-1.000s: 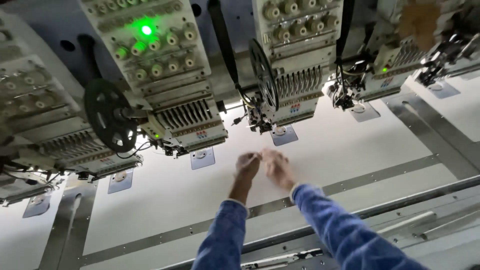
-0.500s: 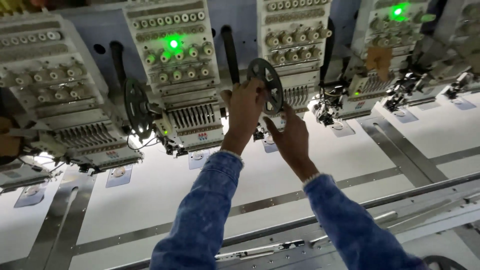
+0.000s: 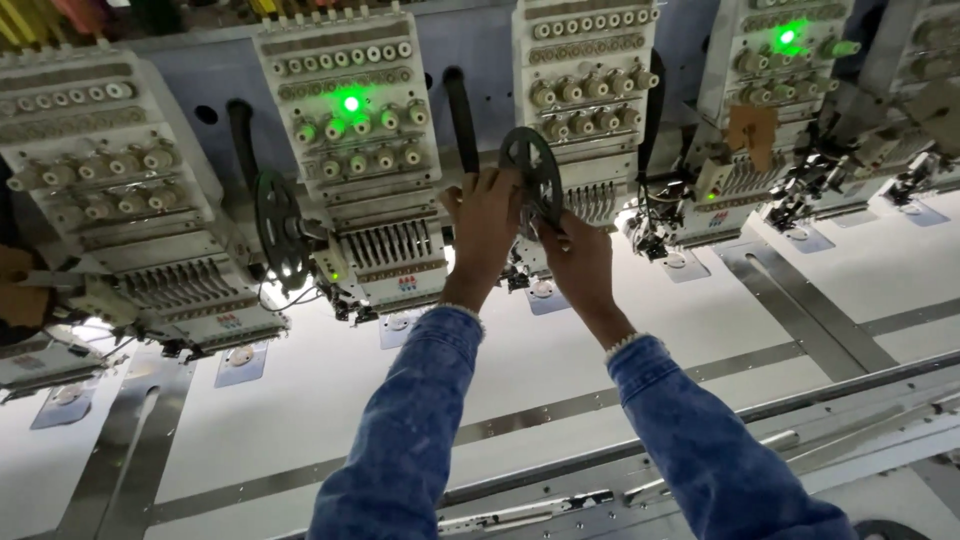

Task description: Threading multiple heads of an industrial embroidery machine and managing thread reels.

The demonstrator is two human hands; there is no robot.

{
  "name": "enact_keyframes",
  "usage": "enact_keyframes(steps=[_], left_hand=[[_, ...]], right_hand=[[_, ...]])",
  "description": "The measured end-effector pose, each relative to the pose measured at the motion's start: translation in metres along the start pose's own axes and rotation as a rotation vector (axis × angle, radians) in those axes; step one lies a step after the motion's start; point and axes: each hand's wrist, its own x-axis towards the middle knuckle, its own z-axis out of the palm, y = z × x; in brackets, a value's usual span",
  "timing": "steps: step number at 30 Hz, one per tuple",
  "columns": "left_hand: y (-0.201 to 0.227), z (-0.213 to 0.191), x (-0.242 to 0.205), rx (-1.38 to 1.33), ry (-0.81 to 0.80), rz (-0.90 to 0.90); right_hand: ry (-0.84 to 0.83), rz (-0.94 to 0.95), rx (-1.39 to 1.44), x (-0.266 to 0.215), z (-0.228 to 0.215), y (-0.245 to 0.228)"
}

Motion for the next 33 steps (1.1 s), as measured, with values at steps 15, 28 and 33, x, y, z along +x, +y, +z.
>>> enact_keyframes(steps=[15,28,33], left_hand=[[-0.004,-0.053,-0.083,-0.264,0.032,-0.377],[-0.072,-0.130,-0.202,-0.243,0.080,-0.455],[-0.102,-0.137,-0.232,-0.229,-0.132,-0.560]], right_hand=[[-0.203,0.169,0.366,0.007,-0.015,0.005],[-0.604,0.616,0.647,-0.159,-0.053,0.007],[-1.256,0.774,0.406,-0.271,-0.091,-0.008]])
